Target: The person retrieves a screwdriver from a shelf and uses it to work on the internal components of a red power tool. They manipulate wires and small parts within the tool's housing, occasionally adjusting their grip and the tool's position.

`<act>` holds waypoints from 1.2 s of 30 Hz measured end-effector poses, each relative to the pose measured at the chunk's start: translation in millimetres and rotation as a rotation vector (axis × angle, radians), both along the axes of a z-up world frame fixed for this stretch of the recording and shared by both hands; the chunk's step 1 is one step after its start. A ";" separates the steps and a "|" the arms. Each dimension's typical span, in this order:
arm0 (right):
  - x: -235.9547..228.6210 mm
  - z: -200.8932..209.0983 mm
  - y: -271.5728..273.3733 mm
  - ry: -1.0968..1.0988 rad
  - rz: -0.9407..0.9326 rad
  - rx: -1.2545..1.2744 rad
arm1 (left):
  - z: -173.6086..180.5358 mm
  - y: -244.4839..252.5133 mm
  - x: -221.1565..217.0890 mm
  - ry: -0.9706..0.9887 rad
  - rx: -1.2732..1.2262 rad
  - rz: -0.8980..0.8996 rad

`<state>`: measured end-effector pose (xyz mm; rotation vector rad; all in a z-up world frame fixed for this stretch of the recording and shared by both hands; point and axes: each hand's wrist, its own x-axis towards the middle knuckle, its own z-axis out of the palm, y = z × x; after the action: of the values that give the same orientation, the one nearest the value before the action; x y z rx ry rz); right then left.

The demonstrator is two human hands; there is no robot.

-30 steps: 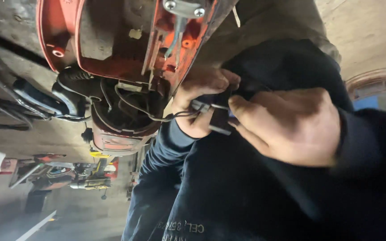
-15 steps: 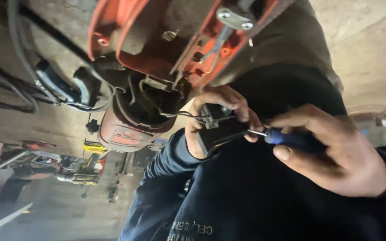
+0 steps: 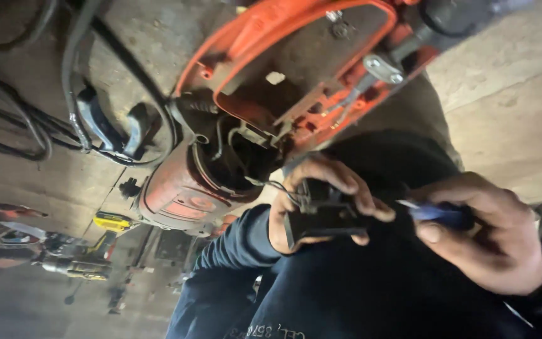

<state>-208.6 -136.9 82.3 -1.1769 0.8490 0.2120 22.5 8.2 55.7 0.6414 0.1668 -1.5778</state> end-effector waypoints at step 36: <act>78.7 19.6 -20.2 -0.165 0.112 -0.479 | -9.0 9.2 8.7 -0.020 -0.009 0.068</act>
<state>-130.0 -157.1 101.9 -1.6680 0.7062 -0.0022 31.2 17.5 46.7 0.6382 0.1648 -1.5057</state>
